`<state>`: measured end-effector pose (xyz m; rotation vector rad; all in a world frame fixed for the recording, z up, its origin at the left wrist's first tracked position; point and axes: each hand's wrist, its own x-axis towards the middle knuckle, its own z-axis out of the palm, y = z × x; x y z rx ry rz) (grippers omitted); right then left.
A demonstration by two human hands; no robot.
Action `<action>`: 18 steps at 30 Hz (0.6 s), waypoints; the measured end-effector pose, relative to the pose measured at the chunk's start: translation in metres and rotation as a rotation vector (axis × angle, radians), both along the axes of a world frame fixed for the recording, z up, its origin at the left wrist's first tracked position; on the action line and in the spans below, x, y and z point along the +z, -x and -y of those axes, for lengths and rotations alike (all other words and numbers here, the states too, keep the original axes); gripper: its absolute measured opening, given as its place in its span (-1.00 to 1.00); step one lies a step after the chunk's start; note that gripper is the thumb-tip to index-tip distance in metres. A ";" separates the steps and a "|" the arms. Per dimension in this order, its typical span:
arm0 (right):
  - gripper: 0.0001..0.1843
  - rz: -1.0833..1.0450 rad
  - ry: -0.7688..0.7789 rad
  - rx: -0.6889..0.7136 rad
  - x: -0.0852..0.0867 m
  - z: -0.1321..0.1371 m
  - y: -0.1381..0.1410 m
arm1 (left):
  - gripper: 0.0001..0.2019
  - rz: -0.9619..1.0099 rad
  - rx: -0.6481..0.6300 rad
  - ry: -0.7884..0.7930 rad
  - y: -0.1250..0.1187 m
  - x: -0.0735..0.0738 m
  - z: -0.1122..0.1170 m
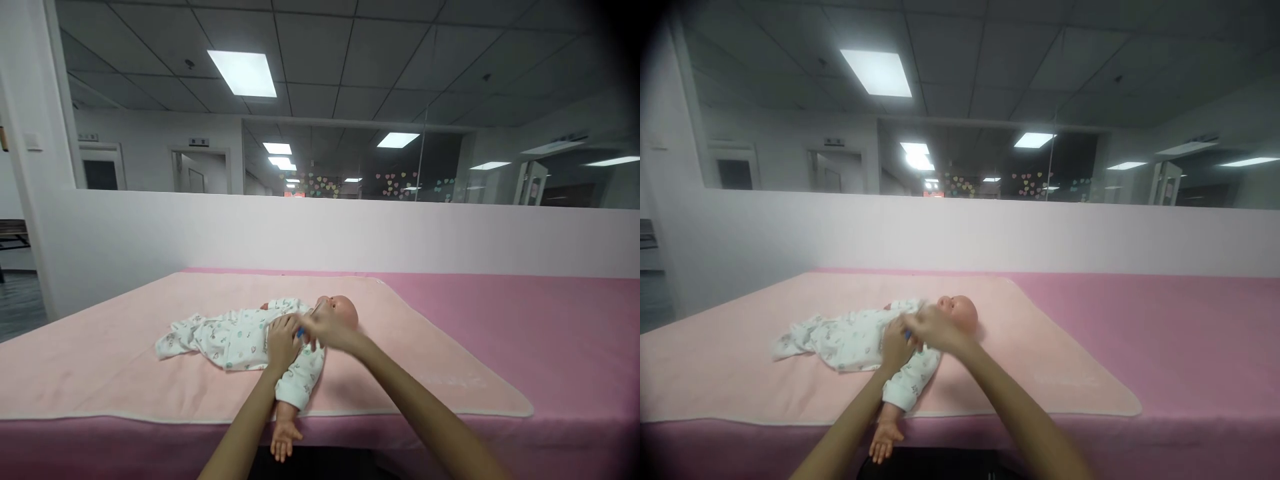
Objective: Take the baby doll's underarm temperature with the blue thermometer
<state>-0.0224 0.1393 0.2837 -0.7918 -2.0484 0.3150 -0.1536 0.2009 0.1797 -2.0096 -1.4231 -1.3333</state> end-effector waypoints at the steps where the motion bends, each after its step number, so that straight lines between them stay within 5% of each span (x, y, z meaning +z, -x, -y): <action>1: -0.38 -0.037 0.056 0.019 -0.001 -0.002 -0.001 | -0.80 0.005 0.003 0.005 0.000 0.000 0.000; 5: -0.43 -0.170 0.314 0.080 -0.011 -0.007 -0.003 | -0.80 -0.003 -0.025 0.007 -0.001 -0.001 0.001; 11: -0.39 -0.144 0.468 0.095 -0.040 -0.008 -0.017 | -0.79 -0.002 -0.031 0.035 -0.001 0.002 0.002; 18: -0.72 0.385 0.022 -0.227 -0.094 -0.015 -0.051 | -0.80 0.014 -0.012 0.007 -0.003 0.001 0.002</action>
